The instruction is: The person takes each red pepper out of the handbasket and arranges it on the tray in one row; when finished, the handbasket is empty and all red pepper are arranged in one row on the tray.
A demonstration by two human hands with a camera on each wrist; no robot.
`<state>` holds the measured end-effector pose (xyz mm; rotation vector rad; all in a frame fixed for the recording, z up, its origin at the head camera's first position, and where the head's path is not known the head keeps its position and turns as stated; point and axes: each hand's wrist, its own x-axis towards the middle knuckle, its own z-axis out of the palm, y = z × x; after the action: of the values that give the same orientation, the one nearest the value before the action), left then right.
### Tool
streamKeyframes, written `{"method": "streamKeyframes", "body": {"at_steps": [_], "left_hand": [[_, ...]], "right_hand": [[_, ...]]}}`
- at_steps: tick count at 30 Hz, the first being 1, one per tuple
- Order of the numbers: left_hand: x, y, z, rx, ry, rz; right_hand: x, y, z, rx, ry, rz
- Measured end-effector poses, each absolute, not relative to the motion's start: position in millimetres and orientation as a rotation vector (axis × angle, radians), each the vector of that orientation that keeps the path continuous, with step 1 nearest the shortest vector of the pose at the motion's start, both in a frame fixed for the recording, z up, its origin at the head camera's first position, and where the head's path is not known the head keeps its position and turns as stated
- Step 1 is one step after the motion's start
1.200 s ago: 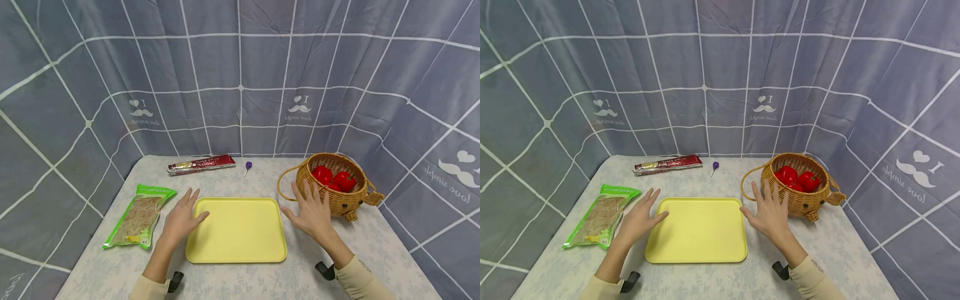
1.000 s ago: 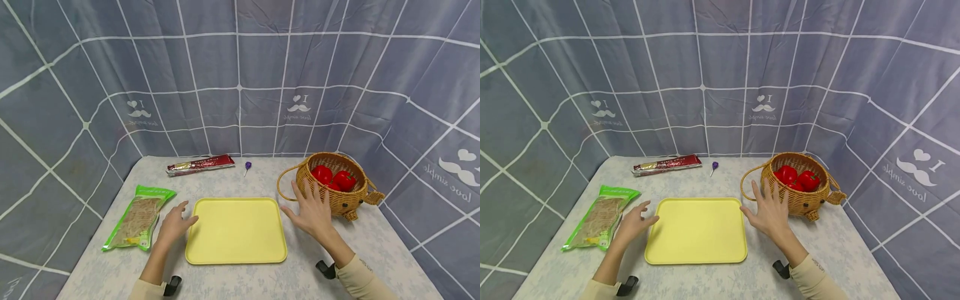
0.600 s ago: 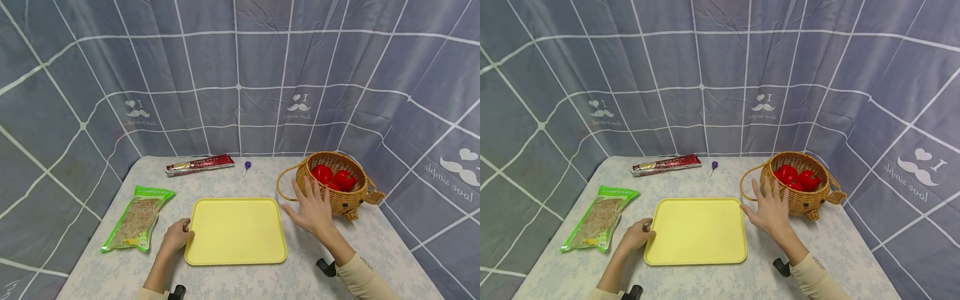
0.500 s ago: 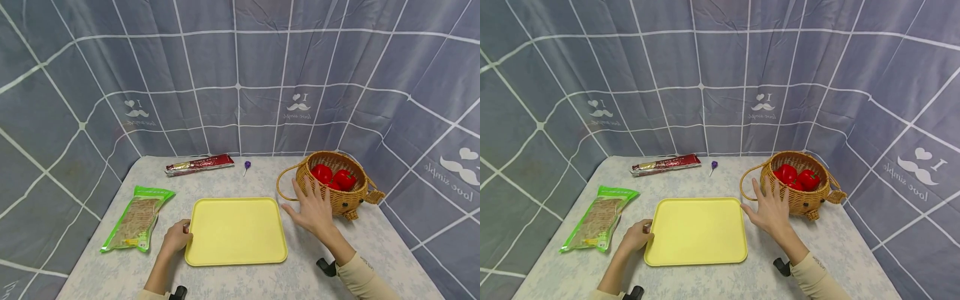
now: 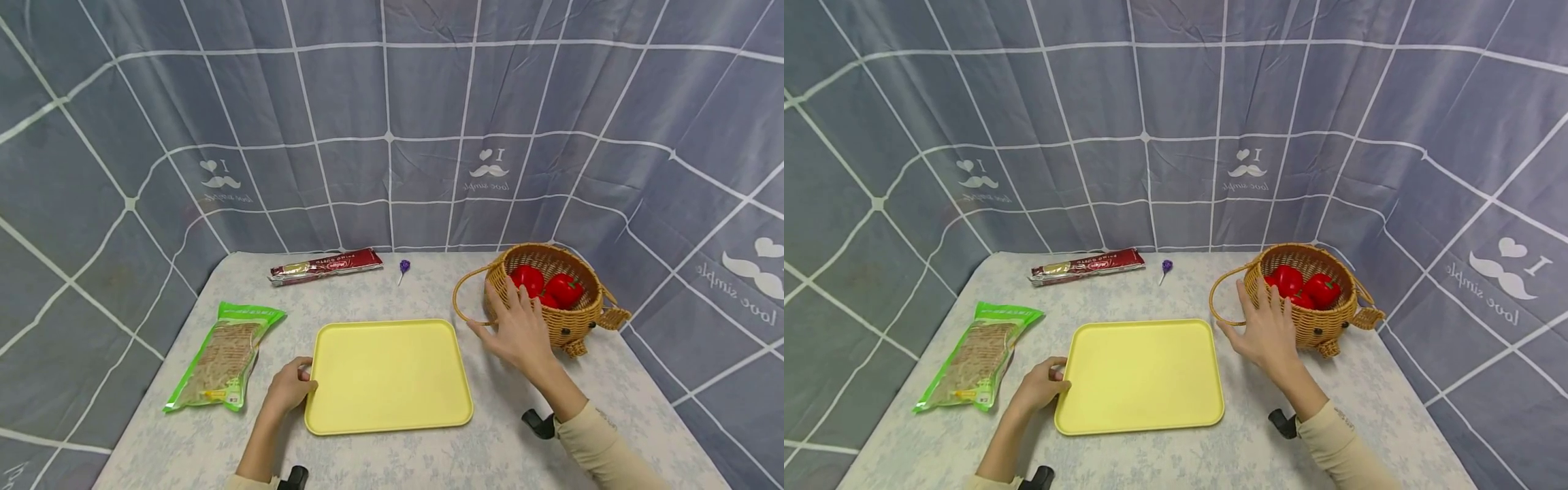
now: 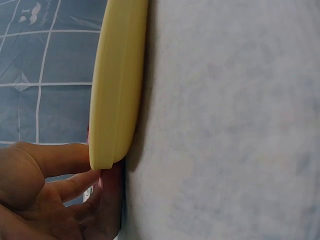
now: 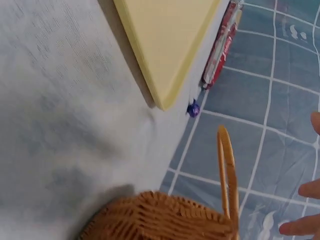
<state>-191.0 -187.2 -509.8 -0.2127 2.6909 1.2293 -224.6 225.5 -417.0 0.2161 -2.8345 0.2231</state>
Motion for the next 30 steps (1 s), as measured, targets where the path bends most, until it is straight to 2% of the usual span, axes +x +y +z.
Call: {"method": "streamKeyframes", "body": {"at_steps": [10, 16, 23, 30], "left_hand": [[-194.1, -188.1, -507.2, -0.198, 2.666, 1.272], [-193.3, -187.8, -507.4, -0.195, 2.658, 1.286], [-190.1, -187.2, -507.9, -0.212, 2.66, 1.286], [-188.5, -186.0, -508.0, -0.217, 2.665, 1.299]], "right_hand": [[-255.4, 268.9, -382.9, 0.096, -2.782, 0.612], [-285.5, 307.6, -368.2, -0.035, -2.978, 0.624], [-316.8, 347.0, -369.3, -0.041, -3.296, 0.423], [-326.0, 357.5, -380.0, -0.102, -3.513, 0.558]]}}
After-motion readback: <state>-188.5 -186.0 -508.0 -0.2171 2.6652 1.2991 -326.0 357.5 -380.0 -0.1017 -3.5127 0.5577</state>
